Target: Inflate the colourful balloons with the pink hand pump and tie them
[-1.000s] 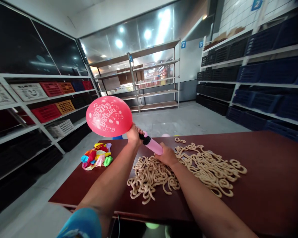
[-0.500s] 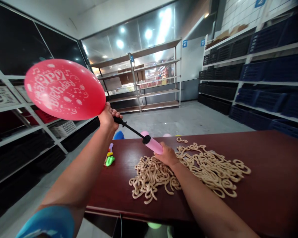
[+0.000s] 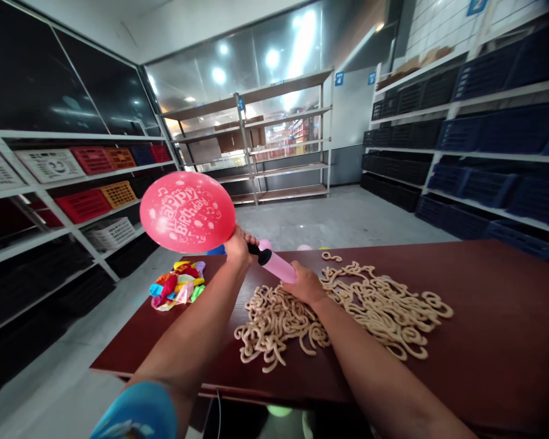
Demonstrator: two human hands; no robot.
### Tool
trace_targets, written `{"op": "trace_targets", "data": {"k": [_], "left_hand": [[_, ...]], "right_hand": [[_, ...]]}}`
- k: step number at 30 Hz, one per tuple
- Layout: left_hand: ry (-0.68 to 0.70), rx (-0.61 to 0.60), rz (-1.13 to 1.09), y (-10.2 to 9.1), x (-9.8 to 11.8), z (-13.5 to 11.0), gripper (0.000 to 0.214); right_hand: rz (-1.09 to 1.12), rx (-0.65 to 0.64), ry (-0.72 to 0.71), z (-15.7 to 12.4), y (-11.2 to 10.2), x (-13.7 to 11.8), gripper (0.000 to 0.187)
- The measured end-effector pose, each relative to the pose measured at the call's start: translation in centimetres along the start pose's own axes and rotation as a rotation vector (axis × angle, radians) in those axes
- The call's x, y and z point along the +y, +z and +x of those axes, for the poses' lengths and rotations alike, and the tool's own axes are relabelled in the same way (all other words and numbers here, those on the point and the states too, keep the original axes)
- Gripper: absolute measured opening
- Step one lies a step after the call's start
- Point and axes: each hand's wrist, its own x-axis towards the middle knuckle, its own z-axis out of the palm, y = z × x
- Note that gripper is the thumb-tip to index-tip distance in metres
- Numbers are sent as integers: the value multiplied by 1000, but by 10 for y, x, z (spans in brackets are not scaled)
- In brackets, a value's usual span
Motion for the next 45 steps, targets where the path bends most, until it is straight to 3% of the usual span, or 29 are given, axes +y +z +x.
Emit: {"op": "trace_targets", "data": {"k": [3, 8, 11, 14, 21, 25, 29, 36, 39, 42, 45], "left_hand": [[42, -12, 13, -1, 31, 9, 45], [155, -49, 25, 6, 100, 20, 39], [186, -79, 24, 9, 122, 24, 40], [183, -70, 3, 7, 111, 23, 42], [21, -8, -15, 1, 19, 3, 46], [-23, -3, -28, 2, -7, -3, 45], [-5, -3, -7, -1, 7, 6, 46], [128, -27, 15, 2, 92, 27, 41], [151, -56, 25, 5, 117, 31, 40], [156, -64, 20, 3, 113, 30, 43], [128, -34, 14, -2, 83, 25, 45]], "right_hand": [[15, -2, 3, 1, -1, -1, 36], [34, 20, 8, 2, -2, -3, 34], [36, 31, 23, 1, -1, -6, 34], [22, 40, 12, 0, 0, -6, 35], [-45, 35, -15, -2, 4, -2, 36], [-52, 20, -15, -1, 3, -1, 38], [-29, 36, -27, 0, 2, -1, 37], [-7, 83, -13, 3, 4, 0, 35], [-15, 91, -5, 2, 5, -1, 35], [-18, 70, -15, 0, 5, -2, 33], [-21, 40, -27, -1, 4, -2, 35]]}}
